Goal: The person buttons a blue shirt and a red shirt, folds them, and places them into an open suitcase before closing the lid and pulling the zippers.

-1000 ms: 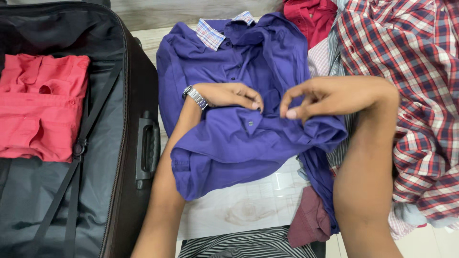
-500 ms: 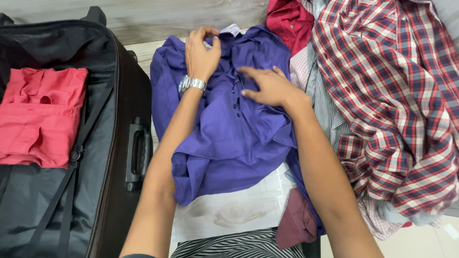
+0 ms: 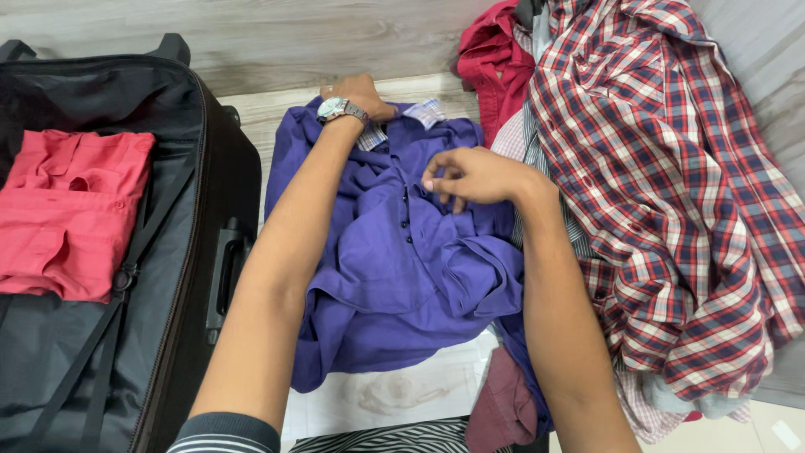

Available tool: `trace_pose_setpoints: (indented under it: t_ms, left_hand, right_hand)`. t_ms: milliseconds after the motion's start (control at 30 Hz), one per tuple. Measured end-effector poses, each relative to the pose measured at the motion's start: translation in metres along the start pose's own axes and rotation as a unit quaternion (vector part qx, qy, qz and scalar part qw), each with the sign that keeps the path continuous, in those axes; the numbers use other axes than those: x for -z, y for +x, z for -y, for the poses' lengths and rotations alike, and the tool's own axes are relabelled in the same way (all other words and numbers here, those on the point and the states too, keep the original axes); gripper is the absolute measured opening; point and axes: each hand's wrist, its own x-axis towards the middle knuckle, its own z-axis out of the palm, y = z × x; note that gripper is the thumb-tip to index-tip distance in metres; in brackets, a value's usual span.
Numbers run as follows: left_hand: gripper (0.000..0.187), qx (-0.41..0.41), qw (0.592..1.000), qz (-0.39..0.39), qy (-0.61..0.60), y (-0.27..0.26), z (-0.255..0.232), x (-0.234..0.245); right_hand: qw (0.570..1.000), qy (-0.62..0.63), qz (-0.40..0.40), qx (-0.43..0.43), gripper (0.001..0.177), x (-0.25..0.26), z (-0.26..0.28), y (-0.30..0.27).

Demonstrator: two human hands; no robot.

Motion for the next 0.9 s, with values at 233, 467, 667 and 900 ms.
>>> trace_pose_setpoints:
  t_ms: [233, 467, 667, 900]
  left_hand:
    - [0.026, -0.091, 0.991, -0.102, 0.008, -0.026, -0.007, 0.02]
    - [0.038, -0.199, 0.803, -0.459, -0.324, -0.063, -0.011, 0.061]
    - [0.043, -0.201, 0.834, -0.218, -0.465, 0.002, 0.009, 0.043]
    - [0.054, -0.338, 0.668, 0.05, -0.661, -0.026, -0.031, 0.037]
  right_hand:
    - [0.939, 0.007, -0.334, 0.086, 0.023, 0.008, 0.016, -0.007]
    - [0.808, 0.08, -0.542, 0.216, 0.049, 0.019, -0.01, 0.005]
    - [0.877, 0.133, -0.348, 0.304, 0.084, 0.011, -0.004, -0.005]
    - [0.936, 0.116, -0.217, 0.251, 0.076, -0.018, -0.02, 0.027]
